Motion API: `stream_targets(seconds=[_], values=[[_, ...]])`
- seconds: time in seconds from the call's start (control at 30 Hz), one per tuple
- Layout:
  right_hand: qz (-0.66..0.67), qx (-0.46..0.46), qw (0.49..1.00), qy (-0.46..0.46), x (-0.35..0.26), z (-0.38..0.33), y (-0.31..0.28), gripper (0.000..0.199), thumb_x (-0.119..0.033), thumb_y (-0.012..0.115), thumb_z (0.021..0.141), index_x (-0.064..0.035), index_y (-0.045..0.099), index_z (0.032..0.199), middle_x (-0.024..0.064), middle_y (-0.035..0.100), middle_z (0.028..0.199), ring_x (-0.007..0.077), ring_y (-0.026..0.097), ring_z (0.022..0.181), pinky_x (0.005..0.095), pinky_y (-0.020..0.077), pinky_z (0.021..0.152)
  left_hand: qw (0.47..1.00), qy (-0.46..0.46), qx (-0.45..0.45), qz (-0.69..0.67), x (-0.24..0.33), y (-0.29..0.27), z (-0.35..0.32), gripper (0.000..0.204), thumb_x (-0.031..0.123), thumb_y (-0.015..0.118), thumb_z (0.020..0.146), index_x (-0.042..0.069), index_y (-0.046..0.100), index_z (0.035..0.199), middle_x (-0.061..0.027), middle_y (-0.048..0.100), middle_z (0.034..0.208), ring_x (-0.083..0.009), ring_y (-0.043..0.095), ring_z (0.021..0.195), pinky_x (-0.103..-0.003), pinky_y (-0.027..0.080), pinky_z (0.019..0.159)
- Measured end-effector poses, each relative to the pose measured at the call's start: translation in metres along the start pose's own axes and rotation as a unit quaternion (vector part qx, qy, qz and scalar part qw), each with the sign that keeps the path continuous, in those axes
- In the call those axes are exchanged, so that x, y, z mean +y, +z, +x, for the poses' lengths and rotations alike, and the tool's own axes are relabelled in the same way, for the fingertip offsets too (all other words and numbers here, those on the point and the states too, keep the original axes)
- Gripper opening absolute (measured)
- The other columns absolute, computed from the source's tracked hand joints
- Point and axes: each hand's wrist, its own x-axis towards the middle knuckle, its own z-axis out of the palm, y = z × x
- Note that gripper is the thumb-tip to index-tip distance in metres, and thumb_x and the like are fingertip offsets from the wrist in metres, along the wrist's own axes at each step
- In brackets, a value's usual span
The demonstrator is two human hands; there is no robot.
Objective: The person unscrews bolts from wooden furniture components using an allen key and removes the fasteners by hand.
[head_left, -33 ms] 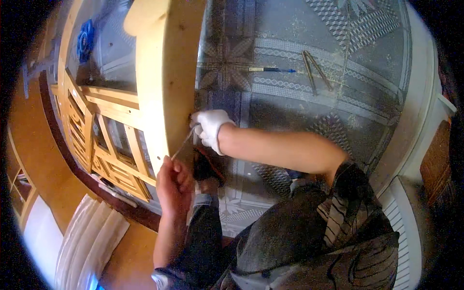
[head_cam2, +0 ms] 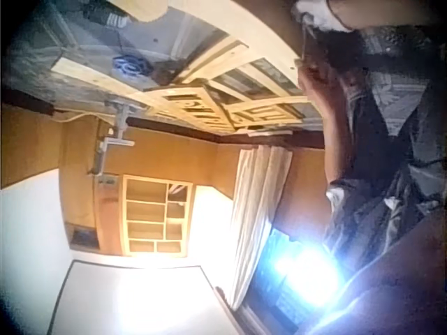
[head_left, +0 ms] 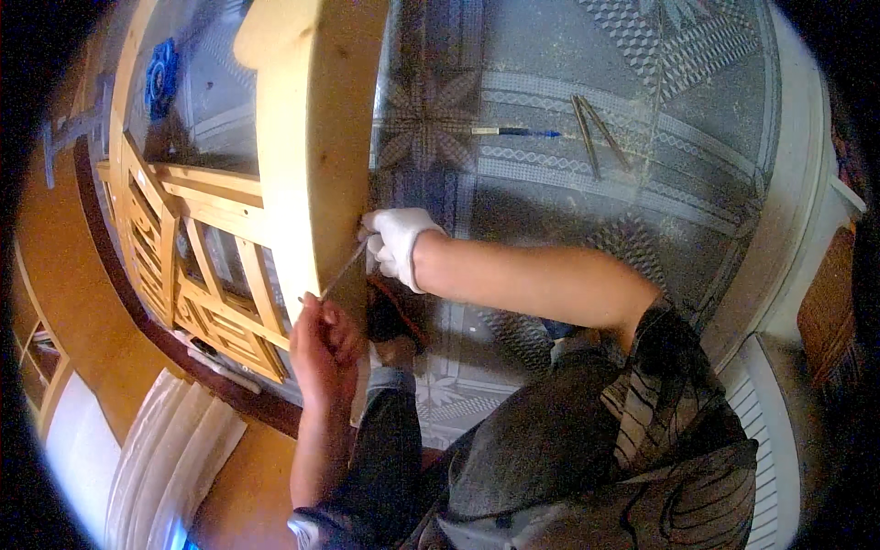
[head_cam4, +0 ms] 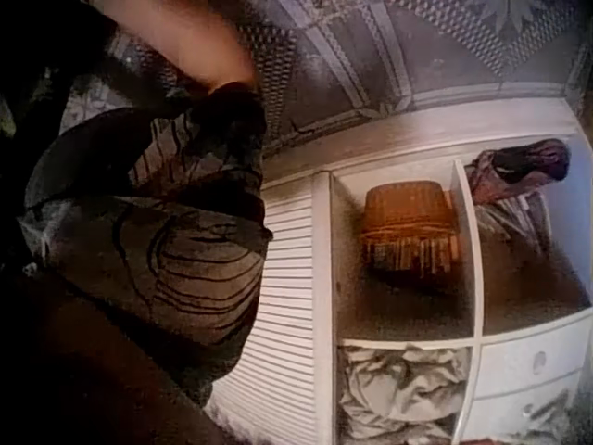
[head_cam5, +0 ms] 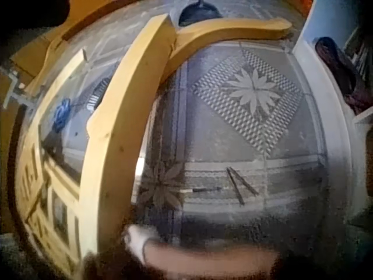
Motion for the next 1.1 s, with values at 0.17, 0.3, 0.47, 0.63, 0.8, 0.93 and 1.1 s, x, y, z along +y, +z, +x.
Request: stream_targets(seconds=[0.17, 0.3, 0.47, 0.63, 0.8, 0.93, 1.1], values=[[-0.001, -0.057, 0.992, 0.108, -0.009, 0.000, -0.004, 0.023, -0.025, 0.053, 0.086, -0.0122, 0.049, 0.068, -0.0002, 0.041, 0.052, 0.0130, 0.029, 0.034, 0.0286, 0.0214, 0.032, 0.992, 0.066, 0.027, 0.102, 0.020, 0.011, 0.008, 0.034, 0.032, 0.046, 0.095, 0.008, 0.051, 0.072, 0.0026, 0.034, 0.050, -0.0072, 0.027, 0.038, -0.023, 0.019, 0.035], [0.025, -0.069, 0.990, 0.122, -0.013, -0.001, -0.005, 0.022, -0.025, 0.051, 0.087, -0.0116, 0.050, 0.070, -0.0021, 0.038, 0.050, 0.0108, 0.027, 0.034, 0.0276, 0.0196, 0.032, 0.987, 0.074, -0.007, 0.139, 0.021, 0.016, 0.011, 0.034, 0.031, 0.047, 0.095, 0.006, 0.054, 0.073, 0.0022, 0.041, 0.052, -0.0059, 0.031, 0.040, -0.021, 0.021, 0.035], [-0.036, -0.058, 0.998, 0.014, -0.004, 0.005, -0.002, 0.018, -0.022, 0.051, 0.088, -0.0105, 0.051, 0.075, -0.0023, 0.040, 0.054, 0.0085, 0.031, 0.040, 0.0250, 0.0246, 0.035, 0.976, 0.096, 0.029, 0.193, 0.014, 0.014, 0.003, 0.034, 0.032, 0.047, 0.095, 0.006, 0.055, 0.075, 0.0024, 0.044, 0.055, -0.0046, 0.034, 0.044, -0.020, 0.023, 0.039], [0.082, -0.195, 0.977, -0.016, 0.014, 0.006, -0.010, 0.012, -0.016, 0.058, 0.085, -0.0075, 0.050, 0.083, -0.0019, 0.041, 0.061, 0.0068, 0.033, 0.045, 0.0211, 0.0286, 0.039, 0.963, 0.114, 0.023, 0.245, 0.010, 0.005, 0.004, 0.039, 0.034, 0.043, 0.096, 0.006, 0.053, 0.070, 0.0010, 0.045, 0.054, -0.0058, 0.035, 0.043, -0.021, 0.023, 0.039], [-0.177, -0.184, 0.955, -0.149, 0.034, 0.008, -0.014, 0.020, -0.020, 0.067, 0.075, -0.0050, 0.058, 0.085, 0.0052, 0.057, 0.074, 0.0145, 0.053, 0.062, 0.0279, 0.0430, 0.054, 0.966, 0.047, 0.019, 0.253, -0.017, -0.010, 0.001, 0.048, 0.041, 0.034, 0.097, 0.007, 0.050, 0.067, -0.0018, 0.044, 0.049, -0.0085, 0.037, 0.040, -0.022, 0.025, 0.037], [-0.386, -0.121, 0.854, -0.328, 0.042, 0.023, -0.024, 0.039, -0.028, 0.067, 0.071, -0.0013, 0.059, 0.099, 0.0222, 0.064, 0.092, 0.0318, 0.063, 0.090, 0.0394, 0.0477, 0.081, 0.956, -0.058, 0.044, 0.285, -0.050, -0.023, 0.009, 0.055, 0.056, 0.032, 0.093, 0.009, 0.049, 0.072, -0.0039, 0.047, 0.052, -0.0108, 0.038, 0.039, -0.024, 0.027, 0.036], [-0.525, -0.081, 0.726, -0.437, 0.042, 0.047, -0.043, 0.038, -0.031, 0.057, 0.079, -0.0023, 0.055, 0.104, 0.0235, 0.063, 0.081, 0.0392, 0.062, 0.076, 0.0465, 0.0498, 0.069, 0.971, -0.222, 0.010, 0.088, -0.101, -0.025, 0.054, 0.046, 0.051, 0.031, 0.095, 0.011, 0.049, 0.082, -0.0022, 0.048, 0.057, -0.0104, 0.041, 0.043, -0.023, 0.030, 0.038]])
